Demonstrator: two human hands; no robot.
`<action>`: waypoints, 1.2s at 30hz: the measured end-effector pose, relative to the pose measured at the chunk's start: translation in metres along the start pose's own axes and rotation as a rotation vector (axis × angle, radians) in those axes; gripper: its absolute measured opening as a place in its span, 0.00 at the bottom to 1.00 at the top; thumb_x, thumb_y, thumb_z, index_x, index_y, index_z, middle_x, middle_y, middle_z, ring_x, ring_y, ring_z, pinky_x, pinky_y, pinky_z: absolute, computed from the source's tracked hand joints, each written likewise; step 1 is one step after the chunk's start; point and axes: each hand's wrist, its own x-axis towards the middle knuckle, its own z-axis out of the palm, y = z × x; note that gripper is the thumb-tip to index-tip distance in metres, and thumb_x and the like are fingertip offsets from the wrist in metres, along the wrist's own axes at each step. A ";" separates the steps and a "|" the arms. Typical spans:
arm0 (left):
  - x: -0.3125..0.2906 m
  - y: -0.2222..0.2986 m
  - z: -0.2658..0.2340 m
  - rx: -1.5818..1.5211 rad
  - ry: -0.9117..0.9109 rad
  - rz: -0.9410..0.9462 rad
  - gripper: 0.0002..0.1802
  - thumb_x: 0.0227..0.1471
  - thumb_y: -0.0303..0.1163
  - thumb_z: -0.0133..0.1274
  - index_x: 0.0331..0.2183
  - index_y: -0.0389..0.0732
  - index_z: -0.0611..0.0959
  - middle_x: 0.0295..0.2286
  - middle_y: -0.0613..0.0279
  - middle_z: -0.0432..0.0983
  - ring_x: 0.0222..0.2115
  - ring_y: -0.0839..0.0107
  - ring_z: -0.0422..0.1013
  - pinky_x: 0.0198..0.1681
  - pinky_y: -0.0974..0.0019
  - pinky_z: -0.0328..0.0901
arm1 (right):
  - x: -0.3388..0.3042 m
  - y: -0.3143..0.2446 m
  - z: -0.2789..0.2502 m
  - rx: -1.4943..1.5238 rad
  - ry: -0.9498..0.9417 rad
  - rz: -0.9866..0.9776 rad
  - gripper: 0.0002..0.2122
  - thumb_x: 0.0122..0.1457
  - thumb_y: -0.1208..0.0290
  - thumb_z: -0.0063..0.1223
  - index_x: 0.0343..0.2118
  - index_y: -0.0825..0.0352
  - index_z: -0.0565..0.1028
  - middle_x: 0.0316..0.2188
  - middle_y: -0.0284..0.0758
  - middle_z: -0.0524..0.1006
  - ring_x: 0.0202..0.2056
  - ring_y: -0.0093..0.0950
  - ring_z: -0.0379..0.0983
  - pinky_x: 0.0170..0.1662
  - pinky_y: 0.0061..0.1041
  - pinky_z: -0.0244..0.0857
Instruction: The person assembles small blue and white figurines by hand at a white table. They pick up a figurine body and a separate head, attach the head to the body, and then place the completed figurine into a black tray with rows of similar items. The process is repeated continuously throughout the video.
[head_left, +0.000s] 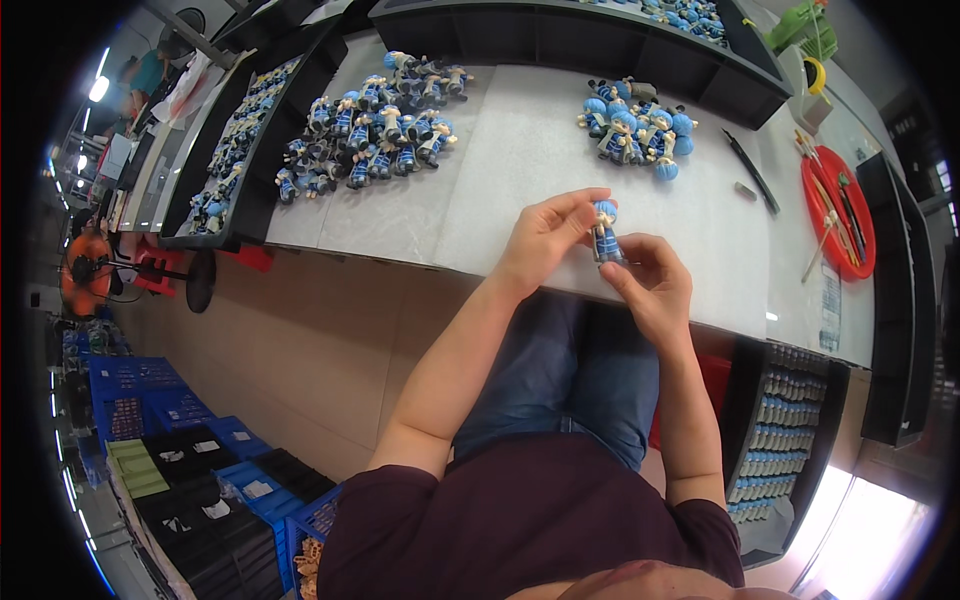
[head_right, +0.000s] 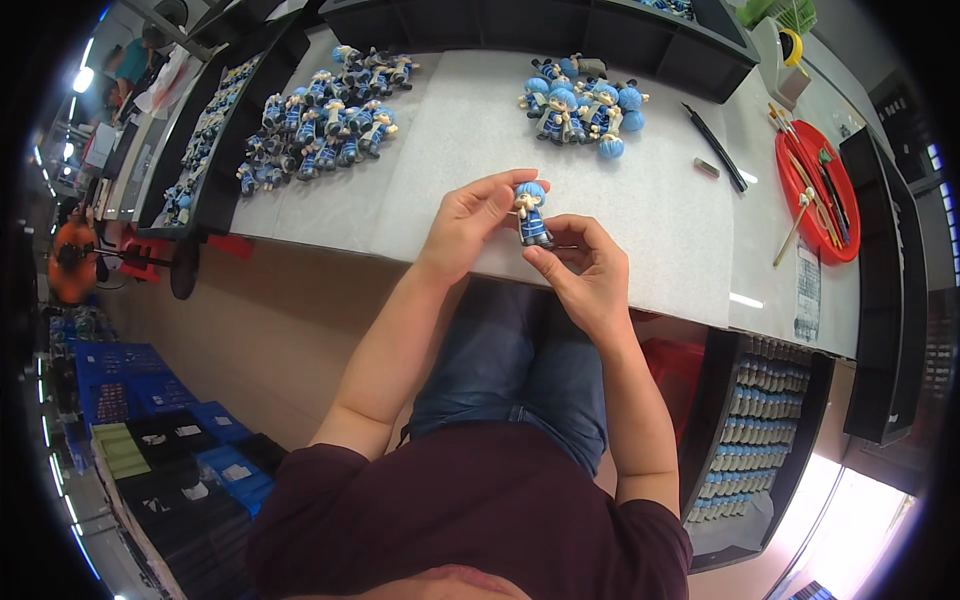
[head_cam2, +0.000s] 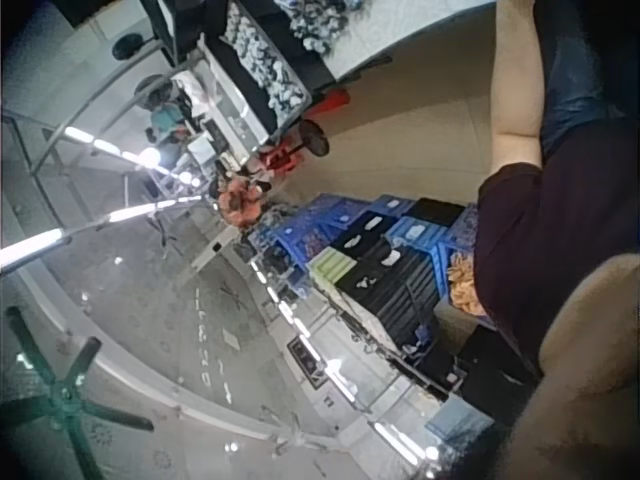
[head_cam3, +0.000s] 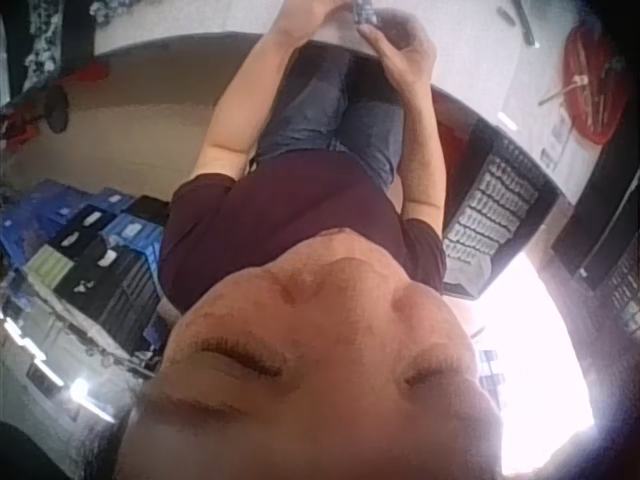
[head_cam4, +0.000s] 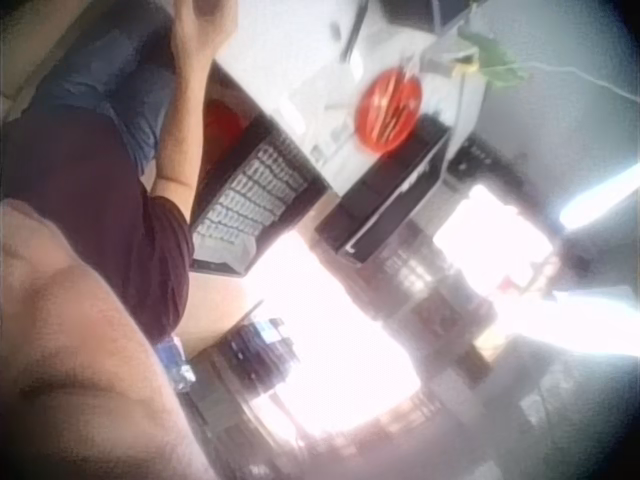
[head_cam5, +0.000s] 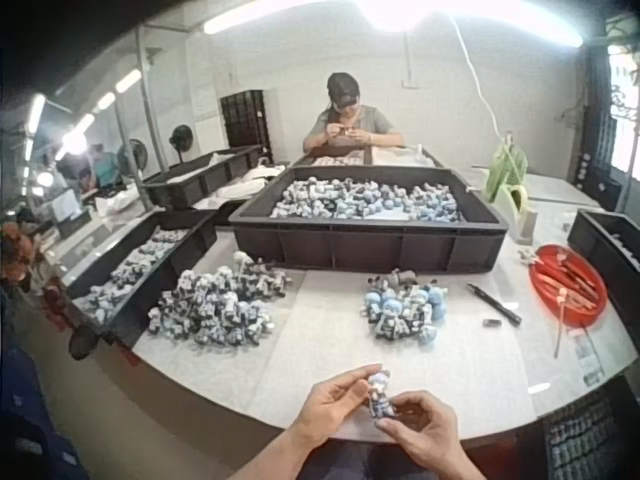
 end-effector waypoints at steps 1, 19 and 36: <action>-0.001 0.000 0.001 0.046 0.005 0.034 0.16 0.51 0.26 0.47 0.44 0.34 0.72 0.36 0.58 0.72 0.36 0.77 0.68 0.38 0.74 0.65 | 0.000 0.001 0.001 0.004 -0.005 0.002 0.15 0.45 0.78 0.59 0.37 0.73 0.68 0.33 0.36 0.72 0.37 0.24 0.70 0.39 0.22 0.67; 0.042 0.105 -0.139 1.441 0.675 0.752 0.15 0.39 0.24 0.50 0.35 0.34 0.75 0.32 0.51 0.72 0.34 0.53 0.67 0.39 0.61 0.62 | -0.001 0.004 0.005 -0.020 -0.011 -0.058 0.12 0.50 0.80 0.53 0.39 0.70 0.69 0.37 0.33 0.69 0.35 0.19 0.67 0.37 0.17 0.64; 0.074 0.097 -0.124 2.104 0.244 -0.072 0.14 0.49 0.38 0.47 0.27 0.37 0.80 0.34 0.56 0.71 0.38 0.58 0.66 0.41 0.57 0.58 | 0.087 -0.040 -0.038 -0.752 0.159 -0.357 0.10 0.45 0.79 0.53 0.34 0.69 0.73 0.32 0.36 0.75 0.37 0.28 0.70 0.40 0.26 0.63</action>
